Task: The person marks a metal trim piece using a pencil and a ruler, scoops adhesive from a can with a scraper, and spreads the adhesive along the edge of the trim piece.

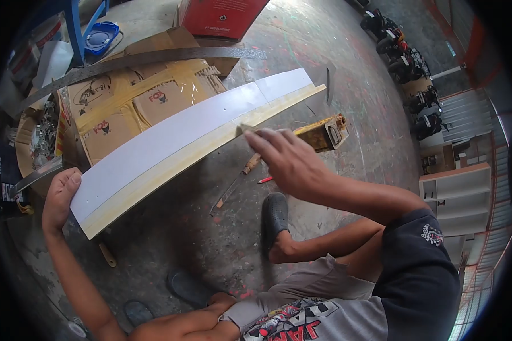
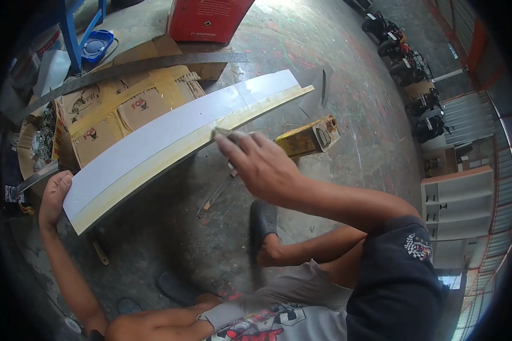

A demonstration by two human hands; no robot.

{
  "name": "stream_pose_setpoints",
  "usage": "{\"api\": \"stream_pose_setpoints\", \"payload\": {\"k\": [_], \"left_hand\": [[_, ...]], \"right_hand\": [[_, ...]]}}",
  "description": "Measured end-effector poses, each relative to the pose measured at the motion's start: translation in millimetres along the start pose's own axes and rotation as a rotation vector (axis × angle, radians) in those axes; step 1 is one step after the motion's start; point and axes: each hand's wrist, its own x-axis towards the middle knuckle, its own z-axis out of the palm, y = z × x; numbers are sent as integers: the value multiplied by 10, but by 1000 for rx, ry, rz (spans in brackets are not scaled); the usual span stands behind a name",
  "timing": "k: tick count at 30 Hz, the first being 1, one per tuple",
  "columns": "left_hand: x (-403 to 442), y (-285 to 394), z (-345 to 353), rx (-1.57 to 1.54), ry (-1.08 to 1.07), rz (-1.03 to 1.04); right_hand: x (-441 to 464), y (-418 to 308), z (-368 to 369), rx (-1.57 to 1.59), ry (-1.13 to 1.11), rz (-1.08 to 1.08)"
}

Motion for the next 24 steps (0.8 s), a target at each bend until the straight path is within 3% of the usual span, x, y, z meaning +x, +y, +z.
{"api": "stream_pose_setpoints", "payload": {"k": [6,10,13,16,21,24], "left_hand": [[-19,27,-13,-5,-12,-6],[2,-4,-22,-11,-22,-5],[13,1,-22,4,-29,-4],[17,-4,-14,6,-29,7],[1,51,21,-22,-33,6],[9,46,12,-24,-39,10]], "right_hand": [[87,208,144,-118,57,253],[207,-424,178,-25,115,129],[263,-705,-35,85,-81,112],[270,-583,-138,54,66,17],[321,-24,-330,-7,32,304],[334,213,-329,100,-31,317]]}}
